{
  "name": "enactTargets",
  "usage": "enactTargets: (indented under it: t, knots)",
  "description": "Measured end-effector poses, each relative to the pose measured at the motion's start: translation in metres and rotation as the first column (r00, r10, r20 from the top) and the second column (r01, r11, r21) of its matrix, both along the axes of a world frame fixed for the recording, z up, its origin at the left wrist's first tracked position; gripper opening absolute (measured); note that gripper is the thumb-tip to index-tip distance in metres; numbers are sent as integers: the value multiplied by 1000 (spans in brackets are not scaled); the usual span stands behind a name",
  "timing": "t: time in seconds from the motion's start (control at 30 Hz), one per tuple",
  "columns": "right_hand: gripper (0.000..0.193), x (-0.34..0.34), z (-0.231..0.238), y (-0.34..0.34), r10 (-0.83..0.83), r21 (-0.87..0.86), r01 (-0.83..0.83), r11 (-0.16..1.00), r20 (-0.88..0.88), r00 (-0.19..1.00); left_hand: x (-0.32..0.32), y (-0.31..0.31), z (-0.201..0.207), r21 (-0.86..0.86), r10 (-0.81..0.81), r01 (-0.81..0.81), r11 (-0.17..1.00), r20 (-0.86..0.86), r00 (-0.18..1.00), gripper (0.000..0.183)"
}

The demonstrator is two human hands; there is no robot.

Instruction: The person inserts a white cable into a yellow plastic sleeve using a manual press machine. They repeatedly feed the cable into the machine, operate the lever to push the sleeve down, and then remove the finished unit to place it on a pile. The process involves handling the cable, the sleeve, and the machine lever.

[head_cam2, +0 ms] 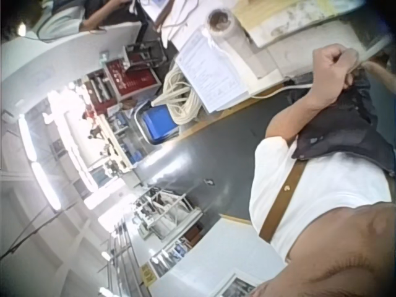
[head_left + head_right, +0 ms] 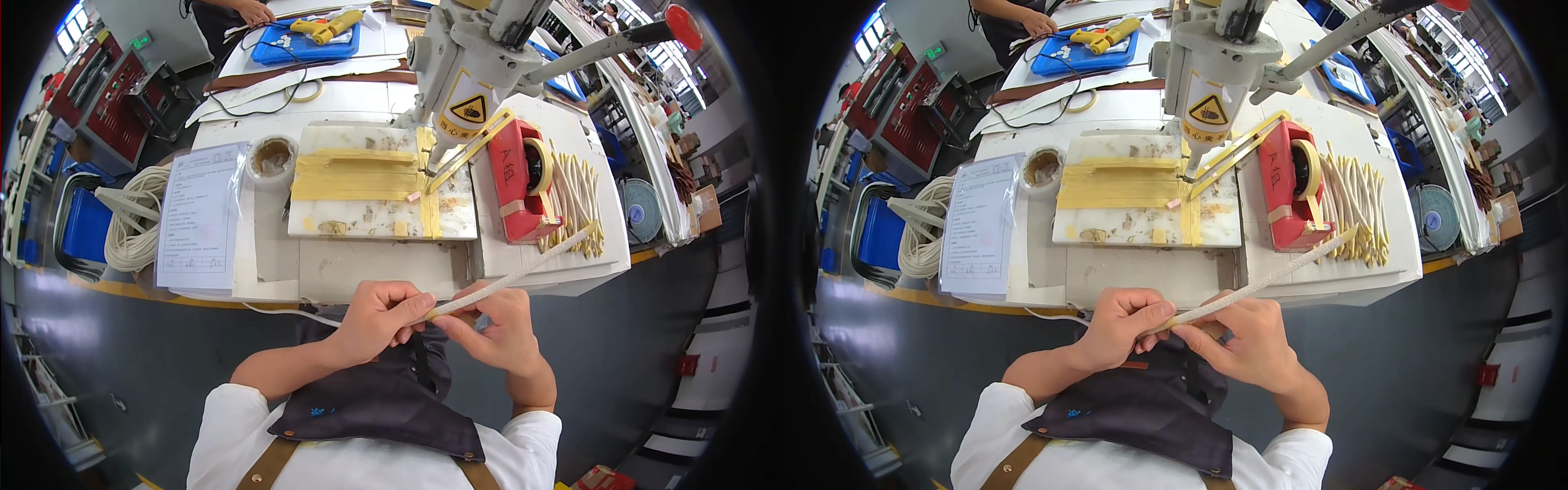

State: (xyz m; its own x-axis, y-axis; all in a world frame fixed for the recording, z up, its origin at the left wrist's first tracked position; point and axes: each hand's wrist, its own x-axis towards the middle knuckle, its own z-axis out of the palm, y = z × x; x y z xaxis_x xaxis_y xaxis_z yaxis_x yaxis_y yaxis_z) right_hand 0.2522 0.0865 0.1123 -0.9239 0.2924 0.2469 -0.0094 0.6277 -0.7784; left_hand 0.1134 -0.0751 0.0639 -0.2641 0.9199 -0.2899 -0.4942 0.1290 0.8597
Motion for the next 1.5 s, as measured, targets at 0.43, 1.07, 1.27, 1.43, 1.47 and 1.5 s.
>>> enactTargets:
  t: [0.43,1.07,1.27,1.43,1.47,1.5]
  knots:
    - [20,3,-24,16,46,-26,-50,998,-138,989,27,2,-10,533,517,-64,844,-775,365,15]
    - [54,7,-50,1,-26,-634,-115,764,-209,978,22,2,7,43,-248,247,968,21,968,24]
    - [38,25,-51,2,98,-907,-238,347,-218,971,17,0,-12,514,520,119,849,-854,-19,33]
    - [30,23,-47,-1,42,-737,-64,673,-48,998,9,-2,-15,509,544,208,836,-818,-185,31]
    - [28,23,-46,0,39,-614,-24,789,11,999,9,-2,-15,515,555,220,829,-809,-195,31]
    - [26,22,-45,1,24,-519,-27,854,-13,1000,10,-3,-16,494,519,198,846,-849,-98,27]
